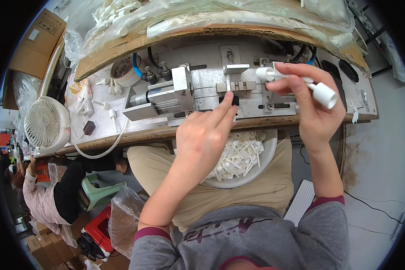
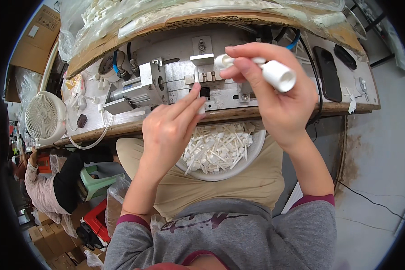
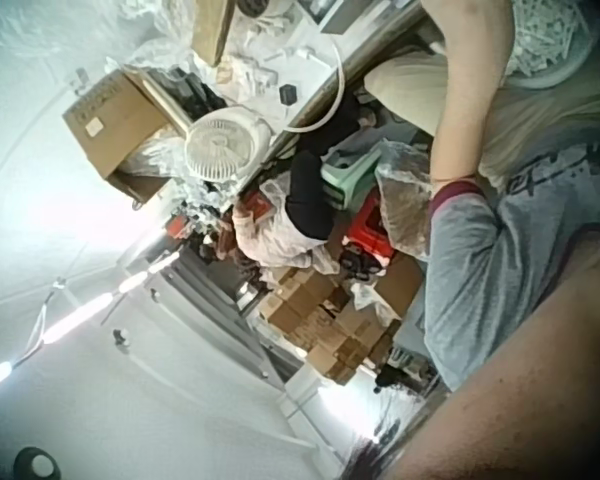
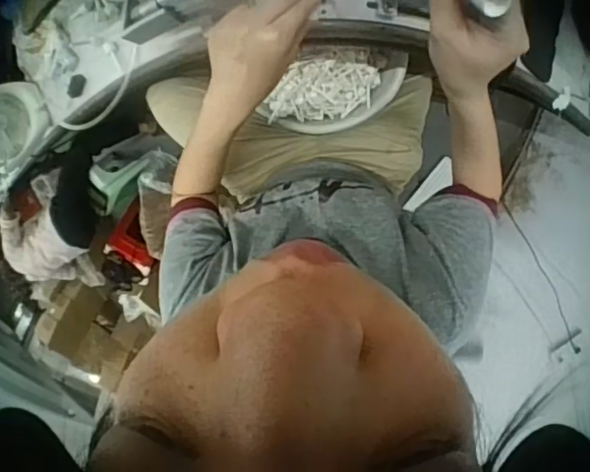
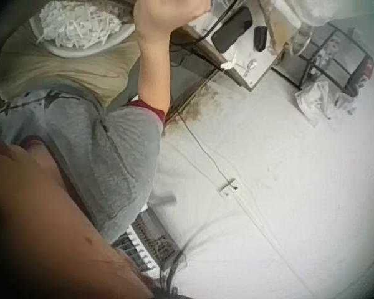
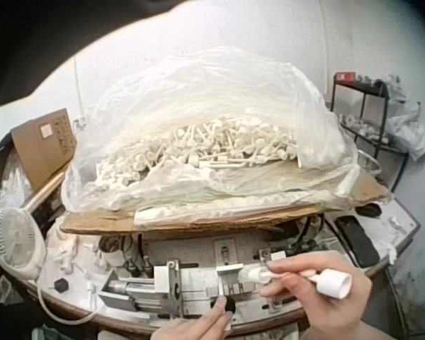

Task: Manually assemble small plastic white components using a pneumatic assembly machine.

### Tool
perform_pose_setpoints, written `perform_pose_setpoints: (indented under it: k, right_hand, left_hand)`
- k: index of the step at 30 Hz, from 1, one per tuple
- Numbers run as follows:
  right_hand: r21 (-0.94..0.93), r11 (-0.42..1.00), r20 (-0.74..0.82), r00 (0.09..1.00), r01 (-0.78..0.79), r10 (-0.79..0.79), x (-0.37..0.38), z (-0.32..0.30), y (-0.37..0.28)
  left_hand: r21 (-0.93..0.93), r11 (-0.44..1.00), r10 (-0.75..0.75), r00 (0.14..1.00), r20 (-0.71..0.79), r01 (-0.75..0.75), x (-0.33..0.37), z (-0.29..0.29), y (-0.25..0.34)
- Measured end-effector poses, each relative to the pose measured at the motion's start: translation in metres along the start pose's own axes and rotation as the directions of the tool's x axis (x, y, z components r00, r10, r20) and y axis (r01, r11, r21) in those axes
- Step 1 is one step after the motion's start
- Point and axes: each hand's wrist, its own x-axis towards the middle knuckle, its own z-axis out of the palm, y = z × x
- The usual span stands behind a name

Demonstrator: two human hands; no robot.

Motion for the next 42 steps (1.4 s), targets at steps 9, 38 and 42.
perform_pose_setpoints:
  k: [9, 38, 42]
  right_hand:
    - [0.250, 0.849, 0.058, 0.883, -0.465, 0.466, -0.003, -0.007, -0.001]
    - [-0.471, 0.870, 0.270, 0.963, 0.145, -0.014, -0.021, -0.002, -0.018]
    - [-0.593, 0.758, 0.360, 0.932, 0.272, -0.053, -0.038, 0.008, -0.001]
  left_hand:
    - [-0.168, 0.983, -0.072, 0.997, 0.038, 0.077, 0.012, -0.008, 0.000]
    - [-0.267, 0.963, 0.013, 0.983, 0.182, 0.036, 0.043, -0.039, -0.012]
    - [-0.226, 0.974, -0.069, 0.959, -0.273, 0.006, 0.114, -0.074, -0.038]
